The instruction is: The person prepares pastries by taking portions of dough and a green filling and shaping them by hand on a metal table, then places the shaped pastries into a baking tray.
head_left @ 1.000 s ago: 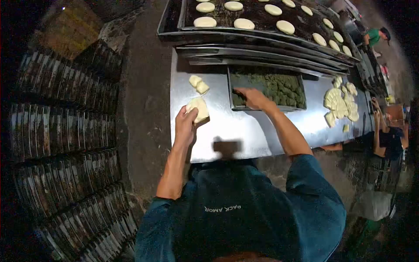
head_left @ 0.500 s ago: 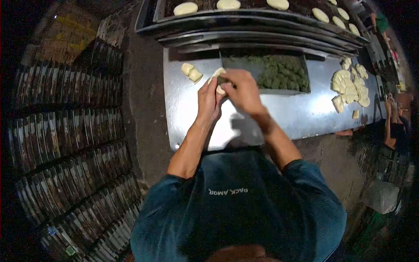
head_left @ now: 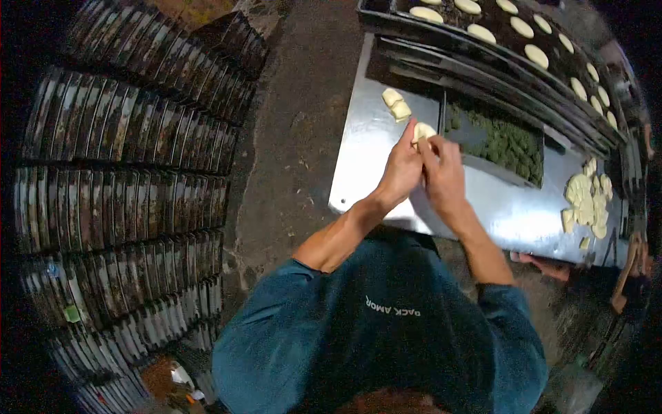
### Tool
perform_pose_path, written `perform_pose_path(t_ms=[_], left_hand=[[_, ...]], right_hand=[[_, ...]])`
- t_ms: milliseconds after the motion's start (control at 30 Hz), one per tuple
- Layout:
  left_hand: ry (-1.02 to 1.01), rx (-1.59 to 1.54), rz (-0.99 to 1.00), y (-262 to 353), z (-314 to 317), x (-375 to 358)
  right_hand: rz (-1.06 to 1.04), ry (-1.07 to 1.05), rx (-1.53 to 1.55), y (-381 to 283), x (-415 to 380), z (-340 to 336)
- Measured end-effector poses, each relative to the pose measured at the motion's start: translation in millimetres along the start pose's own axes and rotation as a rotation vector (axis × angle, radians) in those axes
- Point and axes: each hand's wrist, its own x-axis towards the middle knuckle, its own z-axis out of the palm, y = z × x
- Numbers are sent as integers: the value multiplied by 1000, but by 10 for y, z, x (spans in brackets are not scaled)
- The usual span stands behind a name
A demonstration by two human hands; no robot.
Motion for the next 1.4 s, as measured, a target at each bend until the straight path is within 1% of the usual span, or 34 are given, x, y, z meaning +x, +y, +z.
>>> perform_pose_path(t_ms=[33, 67, 100, 167, 200, 233, 267, 300, 367, 400, 433, 500, 533, 567, 633, 667, 700, 767, 800, 833, 900, 933, 967, 1033, 1067, 1100, 1167, 1200, 1233, 1267, 1300, 1333, 1367, 1400], left_hand=[[-74, -38, 10, -10, -11, -107], [-215, 17, 59, -16, -158, -193], [-81, 13, 60, 389, -43, -381], [55, 659, 683, 466, -236, -384], [85, 718, 848, 558, -318, -345], [120, 773, 1014, 690, -326, -290], [182, 708, 1018, 747, -291, -241], [189, 712, 1024, 775, -263, -205], [55, 185, 666, 845, -180, -144], [80, 126, 461, 895, -134, -171], [95, 117, 468, 886, -128, -151], [121, 4, 327, 865, -115, -69], [177, -18, 198, 873, -84, -73], [194, -28, 204, 827, -77, -50], [288, -7, 145, 665, -74, 39], [275, 74, 108, 609, -111, 61], [280, 66, 106, 549, -114, 75], [209, -187, 75, 533, -110, 108], [188, -142, 77, 553, -138, 86], [198, -143, 86, 600, -146, 61], [158, 236, 69, 669, -202, 3], [195, 287, 108, 633, -190, 17], [210, 279, 108, 631, -212, 21], [234, 248, -52, 635, -271, 35], [286, 202, -10, 484, -324, 78], [273, 190, -16, 395, -378, 45], [300, -192, -240, 216, -415, 3], [184, -282, -136, -97, -427, -28], [-62, -217, -422, -146, -581, -156], [-132, -257, -490, -390, -615, -197], [-188, -298, -559, -619, -671, -278], [-252, -84, -589, -527, -702, -360], [-208, 96, -558, -589, -799, -371], [-215, 35, -388, -764, -1013, -411]], right_hand=[[-53, -19, -53, 16, 15, -62], [-62, 17, -38, -11, 97, -152], [-74, 32, 42, -5, 168, -221], [-31, -75, 249, -132, 304, -438], [-19, -69, 254, -213, 378, -505], [124, -213, 402, -296, 466, -554], [258, -357, 547, -356, 539, -566], [248, -357, 549, -394, 612, -546], [108, -29, 403, -440, 761, -520], [87, -62, 536, -432, 808, -501], [-23, -45, 494, -321, 768, -370], [-85, 55, 300, -295, 546, -205], [-161, 138, 238, -351, 468, -161], [-146, 139, 268, -371, 384, -145], [-110, 135, 270, -437, 315, -149], [-119, 87, 232, -390, 294, -139], [-122, 78, 232, -308, 296, -132], [3, -78, 331, -100, 360, -111], [145, -140, 477, -36, 415, -108], [133, -144, 483, -29, 493, -135], [424, -230, 638, -82, 648, -191], [389, -244, 724, -86, 682, -160], [383, -260, 725, -78, 668, -85], [37, -151, 376, -101, 591, 89], [-39, -142, 313, -197, 499, 122], [-110, -144, 218, -303, 405, 121], [-126, -249, 93, -366, 175, 157], [-108, -250, 54, -332, 99, 93], [-74, -397, 65, -313, -11, 26], [-39, -544, 93, -298, -130, -3], [-7, -653, 43, -196, -323, 36], [-22, -697, 6, -105, -512, 81], [-45, -741, -31, -10, -679, 135], [-72, -692, -58, 45, -878, 217]])
